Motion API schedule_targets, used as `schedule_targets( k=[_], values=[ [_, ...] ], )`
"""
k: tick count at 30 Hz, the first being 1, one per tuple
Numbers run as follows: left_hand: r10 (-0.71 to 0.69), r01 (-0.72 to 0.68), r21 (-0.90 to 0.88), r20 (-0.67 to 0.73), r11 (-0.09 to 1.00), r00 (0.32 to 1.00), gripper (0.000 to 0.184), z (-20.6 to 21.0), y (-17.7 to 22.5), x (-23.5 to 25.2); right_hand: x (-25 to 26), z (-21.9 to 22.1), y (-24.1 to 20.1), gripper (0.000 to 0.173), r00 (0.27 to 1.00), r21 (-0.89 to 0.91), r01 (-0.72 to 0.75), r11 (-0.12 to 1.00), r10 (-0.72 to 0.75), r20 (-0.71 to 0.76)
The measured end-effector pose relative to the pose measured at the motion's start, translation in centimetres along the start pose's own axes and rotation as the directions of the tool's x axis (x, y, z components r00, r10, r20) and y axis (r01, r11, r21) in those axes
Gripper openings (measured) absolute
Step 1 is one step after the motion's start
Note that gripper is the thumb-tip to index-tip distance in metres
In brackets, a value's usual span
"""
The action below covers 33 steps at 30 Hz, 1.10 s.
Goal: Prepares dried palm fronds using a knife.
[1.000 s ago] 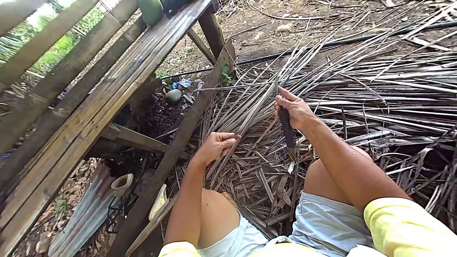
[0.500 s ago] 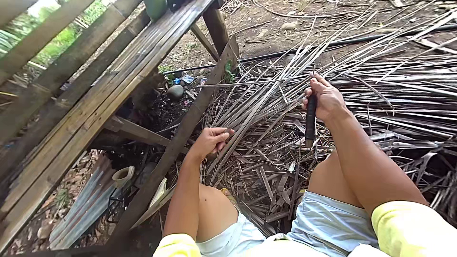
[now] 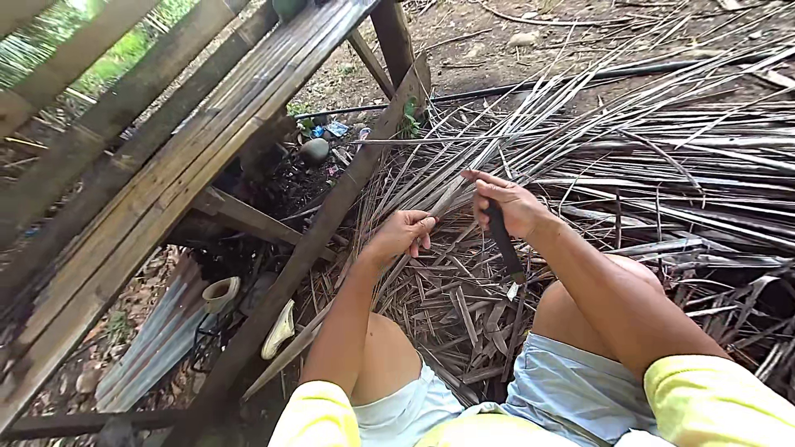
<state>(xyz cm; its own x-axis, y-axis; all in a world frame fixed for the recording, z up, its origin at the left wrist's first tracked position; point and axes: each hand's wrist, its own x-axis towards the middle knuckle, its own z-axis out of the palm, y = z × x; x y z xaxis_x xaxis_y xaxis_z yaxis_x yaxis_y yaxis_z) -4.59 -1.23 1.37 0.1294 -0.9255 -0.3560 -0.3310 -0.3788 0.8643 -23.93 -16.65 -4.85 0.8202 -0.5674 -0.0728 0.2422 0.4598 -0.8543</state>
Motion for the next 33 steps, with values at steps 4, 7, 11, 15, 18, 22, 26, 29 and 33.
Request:
schedule_targets(
  k=[4,7,11,15,18,22,26,29,33],
  values=[
    [-0.034,0.033,0.016,0.036,0.999,0.999,0.029,-1.4,-0.6,-0.6,0.0,-2.2,-1.5,0.035,0.989,0.001,0.093,0.996,-0.092,-0.115],
    [-0.027,0.026,0.076,0.011,0.997,1.000,0.026,-1.5,-0.9,-0.5,0.0,-2.3,-1.6,0.034,0.966,-0.022,0.108,0.994,-0.110,-0.234],
    [0.004,0.023,0.213,-0.125,0.977,0.992,0.025,-0.8,-0.6,0.6,-1.1,1.0,-0.4,0.036,0.979,-0.196,0.052,0.979,-0.089,-0.186],
    [0.087,-0.027,0.261,-0.223,0.965,0.971,0.024,-0.1,-0.4,1.7,-2.0,4.2,2.1,0.047,0.999,-0.375,-0.033,0.927,0.044,0.022],
    [0.129,-0.046,0.290,-0.273,0.956,0.953,0.024,0.3,-0.2,2.1,-2.0,4.7,3.4,0.049,0.994,-0.404,-0.053,0.913,0.089,0.070],
    [0.143,-0.054,0.272,-0.319,0.961,0.937,0.025,0.5,0.0,2.4,-1.8,4.8,3.1,0.049,0.992,-0.395,-0.047,0.918,0.090,0.092],
    [0.177,-0.064,0.323,-0.332,0.944,0.927,0.024,0.8,-0.4,2.9,-0.9,4.2,2.9,0.052,0.987,-0.386,-0.072,0.920,0.120,0.103],
    [0.222,-0.038,0.462,-0.351,0.886,0.910,0.024,1.4,-1.0,3.1,-0.5,3.9,3.1,0.049,0.990,-0.355,-0.092,0.930,0.124,0.068],
    [0.276,0.016,0.640,-0.353,0.768,0.894,0.025,2.4,-0.8,2.8,-0.2,4.2,3.1,0.043,0.992,-0.323,-0.123,0.938,0.127,-0.008]
  ],
)
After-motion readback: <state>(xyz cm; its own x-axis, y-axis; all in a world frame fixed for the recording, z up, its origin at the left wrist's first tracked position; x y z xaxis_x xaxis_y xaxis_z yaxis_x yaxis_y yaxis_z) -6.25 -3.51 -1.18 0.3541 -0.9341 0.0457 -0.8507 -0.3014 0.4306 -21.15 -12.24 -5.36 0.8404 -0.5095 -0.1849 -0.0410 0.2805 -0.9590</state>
